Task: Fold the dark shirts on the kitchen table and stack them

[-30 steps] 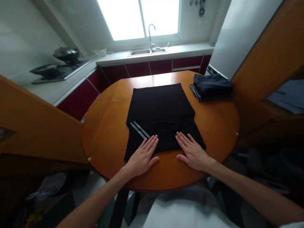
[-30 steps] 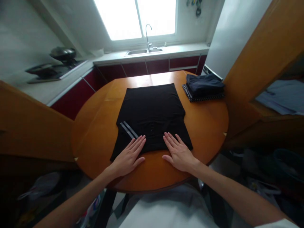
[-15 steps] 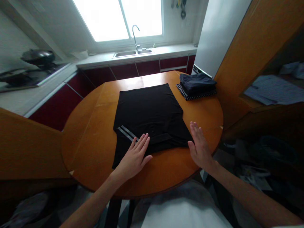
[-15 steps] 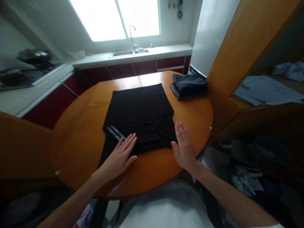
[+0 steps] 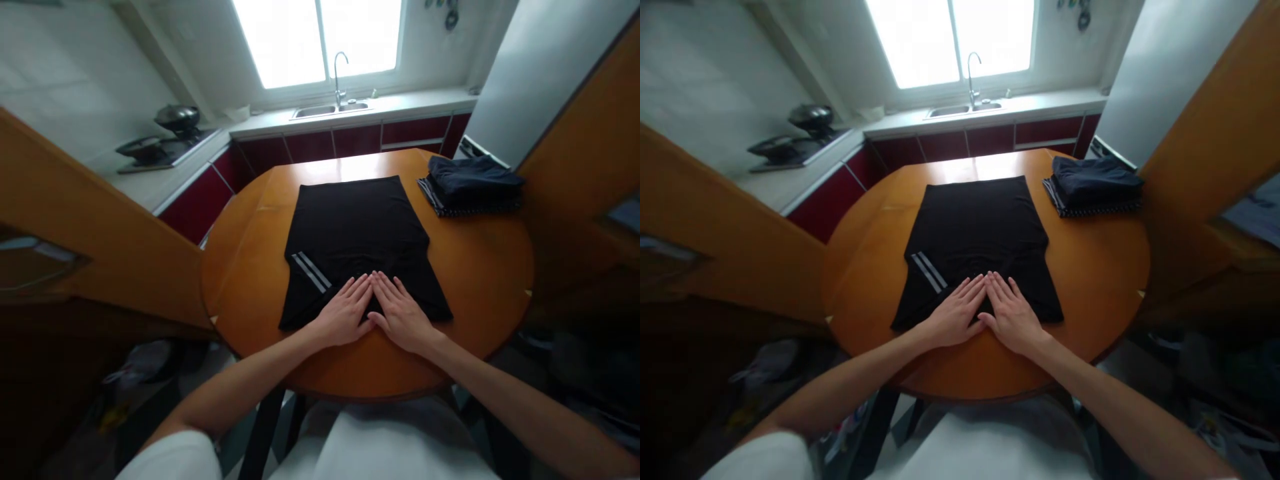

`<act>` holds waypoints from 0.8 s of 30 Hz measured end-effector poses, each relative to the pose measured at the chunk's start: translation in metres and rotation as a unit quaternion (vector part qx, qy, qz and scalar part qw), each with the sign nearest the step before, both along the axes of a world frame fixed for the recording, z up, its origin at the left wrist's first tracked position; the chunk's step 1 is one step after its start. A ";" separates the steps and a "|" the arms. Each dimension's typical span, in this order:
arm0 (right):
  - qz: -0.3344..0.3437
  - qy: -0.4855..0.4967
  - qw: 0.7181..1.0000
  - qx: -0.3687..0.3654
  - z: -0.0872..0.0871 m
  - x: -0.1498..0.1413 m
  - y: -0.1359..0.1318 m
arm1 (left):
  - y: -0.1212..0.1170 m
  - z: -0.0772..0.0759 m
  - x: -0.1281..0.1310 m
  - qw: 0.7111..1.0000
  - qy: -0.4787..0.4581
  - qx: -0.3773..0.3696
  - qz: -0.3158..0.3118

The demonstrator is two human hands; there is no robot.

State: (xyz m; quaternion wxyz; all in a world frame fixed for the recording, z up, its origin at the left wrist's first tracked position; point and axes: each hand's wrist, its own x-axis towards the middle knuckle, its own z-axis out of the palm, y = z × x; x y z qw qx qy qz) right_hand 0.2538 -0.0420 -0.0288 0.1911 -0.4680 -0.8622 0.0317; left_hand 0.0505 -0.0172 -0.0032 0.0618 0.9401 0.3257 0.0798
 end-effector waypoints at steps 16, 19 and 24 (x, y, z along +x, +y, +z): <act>-0.006 -0.052 0.998 0.023 -0.002 -0.002 0.000 | -0.045 -0.004 -0.103 0.988 0.084 0.040 0.120; -0.026 -0.062 0.997 0.026 0.000 0.003 -0.003 | -0.048 -0.007 -0.107 0.986 0.088 0.050 0.131; -0.082 -0.083 0.993 0.030 -0.006 0.030 -0.018 | -0.050 -0.009 -0.109 0.986 0.078 0.064 0.131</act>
